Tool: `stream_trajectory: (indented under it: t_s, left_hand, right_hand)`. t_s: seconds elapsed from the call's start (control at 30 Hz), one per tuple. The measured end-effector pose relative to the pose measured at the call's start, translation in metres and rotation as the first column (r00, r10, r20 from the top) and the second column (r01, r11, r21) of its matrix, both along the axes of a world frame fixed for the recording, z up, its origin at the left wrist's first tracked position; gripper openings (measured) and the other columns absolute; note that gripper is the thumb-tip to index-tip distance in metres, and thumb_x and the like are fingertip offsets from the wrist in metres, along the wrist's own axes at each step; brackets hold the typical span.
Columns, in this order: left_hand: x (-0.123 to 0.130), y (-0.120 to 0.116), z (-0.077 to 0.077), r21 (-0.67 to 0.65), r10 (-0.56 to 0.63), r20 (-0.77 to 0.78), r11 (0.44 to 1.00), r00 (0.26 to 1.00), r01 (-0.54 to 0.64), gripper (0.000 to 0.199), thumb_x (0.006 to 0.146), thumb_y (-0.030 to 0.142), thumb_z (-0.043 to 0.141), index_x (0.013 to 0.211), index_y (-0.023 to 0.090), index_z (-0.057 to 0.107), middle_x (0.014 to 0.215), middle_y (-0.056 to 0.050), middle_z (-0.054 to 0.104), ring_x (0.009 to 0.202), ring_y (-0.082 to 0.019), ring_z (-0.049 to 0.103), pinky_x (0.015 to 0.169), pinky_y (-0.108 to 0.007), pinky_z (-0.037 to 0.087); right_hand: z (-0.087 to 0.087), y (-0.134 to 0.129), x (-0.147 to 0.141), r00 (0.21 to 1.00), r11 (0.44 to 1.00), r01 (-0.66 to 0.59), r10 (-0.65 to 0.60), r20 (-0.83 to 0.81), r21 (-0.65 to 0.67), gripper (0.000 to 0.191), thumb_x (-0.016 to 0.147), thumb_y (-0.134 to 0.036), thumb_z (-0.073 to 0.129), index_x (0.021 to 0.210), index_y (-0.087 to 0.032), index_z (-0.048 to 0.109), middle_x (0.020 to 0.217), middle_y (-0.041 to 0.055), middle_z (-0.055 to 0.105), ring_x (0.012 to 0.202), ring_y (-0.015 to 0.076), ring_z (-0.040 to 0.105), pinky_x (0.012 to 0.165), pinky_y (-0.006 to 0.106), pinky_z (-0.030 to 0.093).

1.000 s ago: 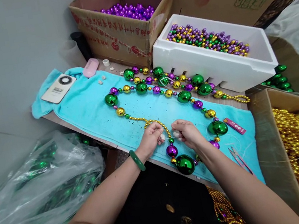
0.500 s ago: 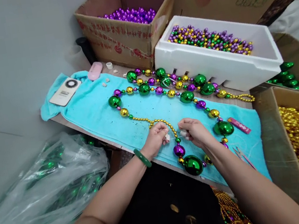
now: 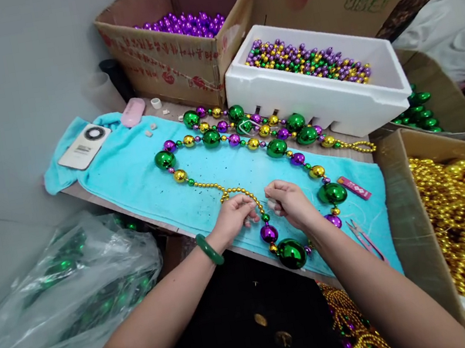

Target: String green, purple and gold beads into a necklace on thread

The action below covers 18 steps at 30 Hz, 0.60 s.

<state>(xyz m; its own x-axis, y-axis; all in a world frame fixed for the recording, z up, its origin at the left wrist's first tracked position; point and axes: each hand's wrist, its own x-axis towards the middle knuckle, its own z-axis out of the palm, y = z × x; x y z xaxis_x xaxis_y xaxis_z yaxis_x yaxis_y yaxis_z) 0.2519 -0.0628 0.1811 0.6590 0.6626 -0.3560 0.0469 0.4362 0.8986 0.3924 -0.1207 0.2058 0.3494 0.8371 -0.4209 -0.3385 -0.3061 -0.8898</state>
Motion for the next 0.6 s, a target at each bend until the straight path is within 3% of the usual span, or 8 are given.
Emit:
stream_trajectory:
  t_s: [0.2,0.3,0.4,0.6]
  left_hand:
    - [-0.001,-0.005,0.006,-0.033,-0.005,-0.089,0.999,0.996,0.002,0.006,0.072,0.017,0.062,0.071,0.011,0.061,0.058,0.0,0.058,0.05,-0.008,0.055,0.047,-0.019,0.043]
    - [-0.002,-0.006,0.0,0.039,-0.074,-0.237,0.996,0.969,0.085,0.007,0.07,0.016,0.062,0.068,0.01,0.065,0.051,0.0,0.056,0.046,-0.008,0.051,0.048,-0.02,0.041]
    - [-0.003,-0.007,-0.006,0.127,-0.118,-0.288,0.979,0.95,0.16,0.011,0.07,0.021,0.063,0.07,0.013,0.069,0.051,0.0,0.057,0.047,-0.009,0.05,0.049,-0.021,0.04]
    - [-0.003,0.0,0.003,0.347,-0.2,-0.374,0.875,0.905,0.337,0.011,0.068,0.027,0.064,0.069,0.018,0.072,0.067,-0.001,0.067,0.066,-0.014,0.057,0.064,-0.024,0.042]
  right_hand:
    - [0.003,-0.003,0.001,0.999,0.999,0.019,-0.018,-0.03,0.041,0.03,0.061,-0.036,0.071,0.061,-0.019,0.046,0.042,-0.009,0.032,0.036,0.0048,0.031,0.033,0.016,0.016]
    - [0.006,-0.005,0.004,0.999,0.996,0.044,-0.041,-0.03,0.081,0.03,0.061,-0.036,0.071,0.062,-0.019,0.047,0.043,-0.0086,0.033,0.037,0.0048,0.031,0.033,0.016,0.018]
    - [0.01,-0.005,0.006,0.998,0.992,0.053,-0.05,-0.029,0.112,0.03,0.061,-0.036,0.072,0.061,-0.019,0.047,0.043,-0.0088,0.032,0.036,0.0048,0.031,0.032,0.016,0.018]
    - [0.004,-0.005,0.006,0.994,0.996,0.051,-0.043,-0.103,0.073,0.031,0.06,-0.034,0.072,0.062,-0.019,0.045,0.043,-0.0096,0.031,0.036,0.0045,0.031,0.032,0.015,0.015]
